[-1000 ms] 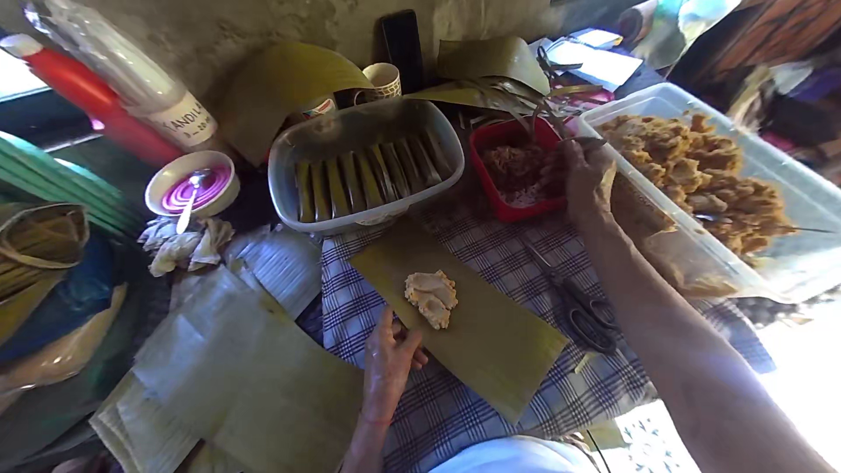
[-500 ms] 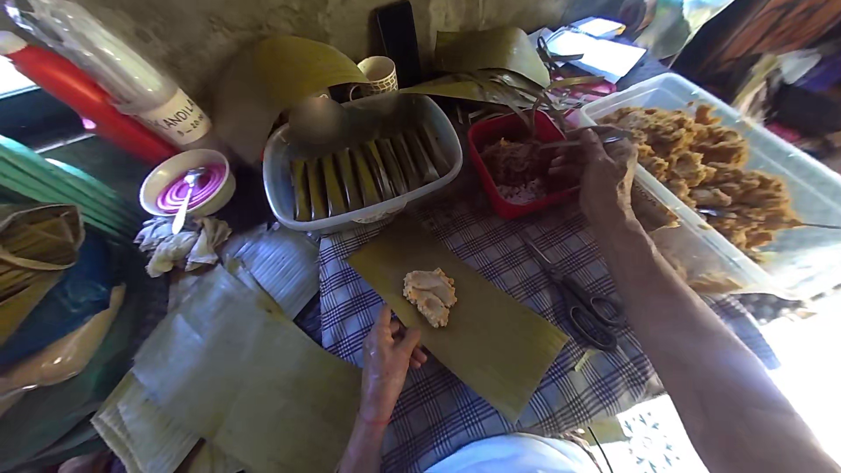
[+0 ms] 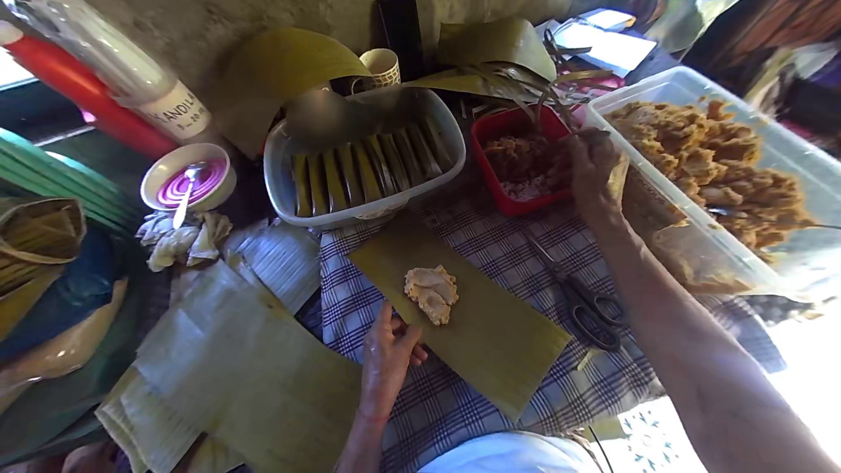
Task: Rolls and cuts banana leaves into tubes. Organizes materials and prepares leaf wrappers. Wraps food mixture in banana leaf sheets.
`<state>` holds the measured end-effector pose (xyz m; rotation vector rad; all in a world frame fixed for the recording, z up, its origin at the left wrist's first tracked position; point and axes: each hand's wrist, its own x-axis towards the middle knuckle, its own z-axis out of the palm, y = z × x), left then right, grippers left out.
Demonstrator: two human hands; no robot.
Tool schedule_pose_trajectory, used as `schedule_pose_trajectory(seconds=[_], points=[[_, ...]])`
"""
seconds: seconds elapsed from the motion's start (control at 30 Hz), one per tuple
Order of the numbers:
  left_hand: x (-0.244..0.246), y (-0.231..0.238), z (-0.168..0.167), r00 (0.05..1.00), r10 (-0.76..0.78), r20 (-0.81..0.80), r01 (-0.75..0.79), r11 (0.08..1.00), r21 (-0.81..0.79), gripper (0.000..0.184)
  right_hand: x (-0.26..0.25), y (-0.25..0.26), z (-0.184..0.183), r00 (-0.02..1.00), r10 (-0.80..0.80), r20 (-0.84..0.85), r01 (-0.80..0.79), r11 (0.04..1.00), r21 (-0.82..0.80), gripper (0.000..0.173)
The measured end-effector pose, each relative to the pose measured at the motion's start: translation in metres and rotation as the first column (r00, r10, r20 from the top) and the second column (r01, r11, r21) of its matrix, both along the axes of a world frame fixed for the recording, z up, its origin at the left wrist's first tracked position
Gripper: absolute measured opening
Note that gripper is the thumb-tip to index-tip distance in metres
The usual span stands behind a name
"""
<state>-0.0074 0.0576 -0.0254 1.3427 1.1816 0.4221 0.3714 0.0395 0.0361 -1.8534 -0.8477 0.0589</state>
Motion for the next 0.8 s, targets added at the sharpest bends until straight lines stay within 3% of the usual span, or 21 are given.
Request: schedule_pose_trajectory(seconds=[0.13, 0.3, 0.53, 0.8], points=[[-0.001, 0.002, -0.001, 1.0, -0.006, 0.022, 0.006, 1.0, -0.02, 0.048, 0.009, -0.003, -0.009, 0.955, 0.031, -0.294, 0.046, 0.966, 0.254, 0.026], [0.002, 0.011, 0.0, 0.998, -0.044, -0.035, 0.045, 0.999, 0.011, 0.053, 0.007, -0.013, -0.004, 0.879, 0.106, -0.466, 0.092, 0.919, 0.384, 0.024], [0.01, 0.041, 0.0, 0.948, -0.103, -0.3, 0.168, 0.965, 0.202, 0.036, 0.008, -0.018, 0.006, 0.837, 0.18, -0.516, 0.1, 0.878, 0.468, 0.03], [0.008, 0.04, -0.015, 0.923, -0.043, -0.383, 0.179, 0.928, 0.327, 0.05, 0.0, -0.031, 0.025, 0.86, 0.214, -0.463, 0.038, 0.878, 0.477, 0.032]])
